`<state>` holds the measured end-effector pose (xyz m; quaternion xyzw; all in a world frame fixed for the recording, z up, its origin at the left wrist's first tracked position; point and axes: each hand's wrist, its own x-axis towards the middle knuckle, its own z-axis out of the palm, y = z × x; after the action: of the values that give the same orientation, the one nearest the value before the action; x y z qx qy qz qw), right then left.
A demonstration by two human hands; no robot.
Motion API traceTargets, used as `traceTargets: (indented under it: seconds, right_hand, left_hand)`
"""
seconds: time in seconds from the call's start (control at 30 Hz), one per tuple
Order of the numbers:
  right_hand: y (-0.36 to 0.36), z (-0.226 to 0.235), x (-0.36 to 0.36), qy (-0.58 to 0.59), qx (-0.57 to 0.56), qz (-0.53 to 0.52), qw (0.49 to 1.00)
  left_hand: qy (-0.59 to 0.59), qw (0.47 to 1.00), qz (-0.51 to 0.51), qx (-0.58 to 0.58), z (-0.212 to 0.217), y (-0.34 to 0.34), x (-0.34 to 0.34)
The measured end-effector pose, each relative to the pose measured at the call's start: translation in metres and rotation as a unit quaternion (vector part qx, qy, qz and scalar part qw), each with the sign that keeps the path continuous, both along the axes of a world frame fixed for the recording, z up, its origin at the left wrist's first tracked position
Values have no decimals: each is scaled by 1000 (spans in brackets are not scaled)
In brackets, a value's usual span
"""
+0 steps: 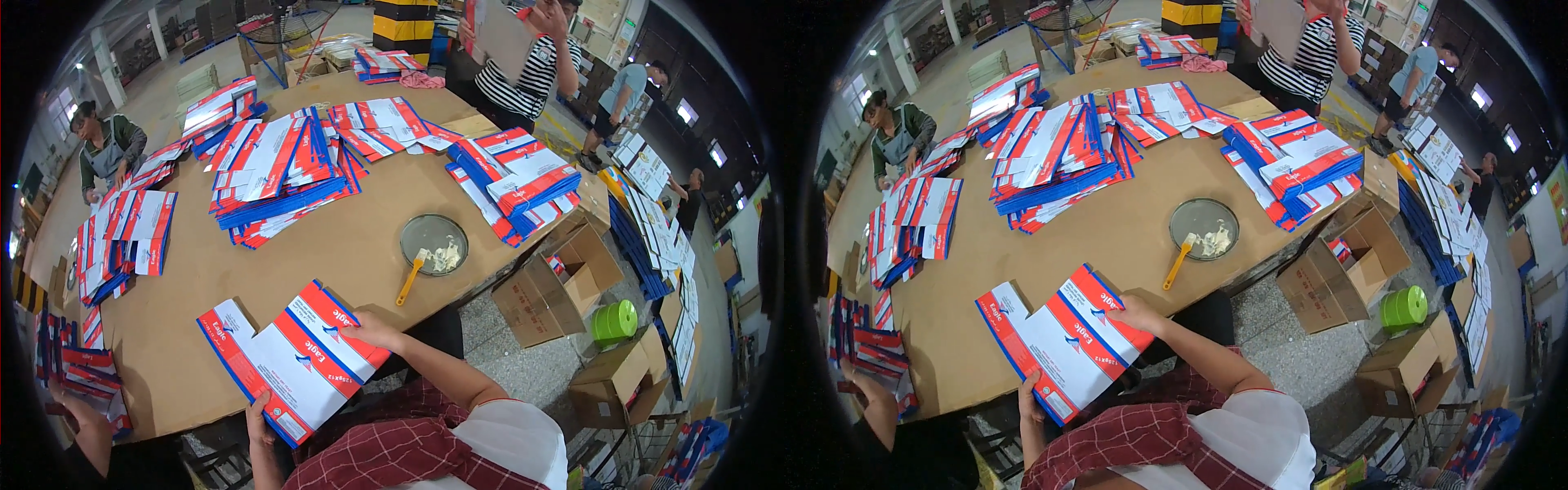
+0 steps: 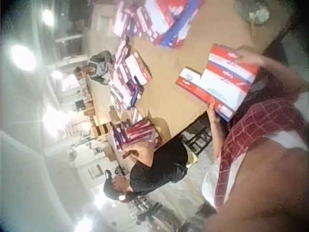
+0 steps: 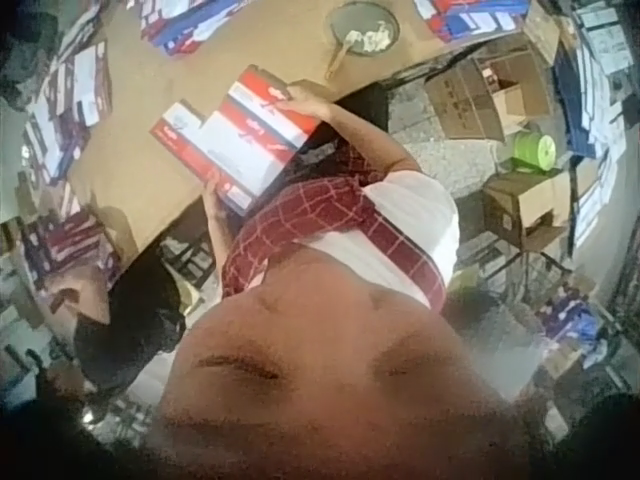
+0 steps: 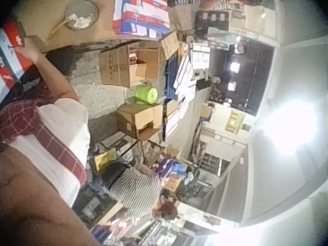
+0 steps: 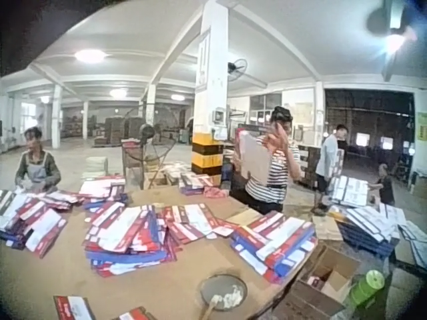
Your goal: Applying glue to the edges and flaps of paper envelopes or boxes using a brush at a factory table.
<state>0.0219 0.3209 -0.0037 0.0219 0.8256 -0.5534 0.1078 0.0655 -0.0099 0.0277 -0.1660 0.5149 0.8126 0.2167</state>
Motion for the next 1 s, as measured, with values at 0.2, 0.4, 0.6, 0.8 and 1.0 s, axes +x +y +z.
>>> traceTargets:
  seconds: [0.2,0.4,0.6,0.8,1.0]
  right_hand:
    - [-7,7,-1,21,4,28,999]
    - [12,24,17,-68,-339,-19,938]
    - [44,61,36,-172,-427,-64,885]
    - [75,94,77,-75,-431,-40,898]
    - [109,93,134,-78,-476,-113,869]
  left_hand:
    - [-24,999,48,8,1,-1,13]
    - [8,996,28,-82,14,11,-4]
    - [-35,999,6,-5,33,25,-14]
    - [-21,999,-39,-18,48,48,-21]
    - [40,993,-111,-15,57,92,-24]
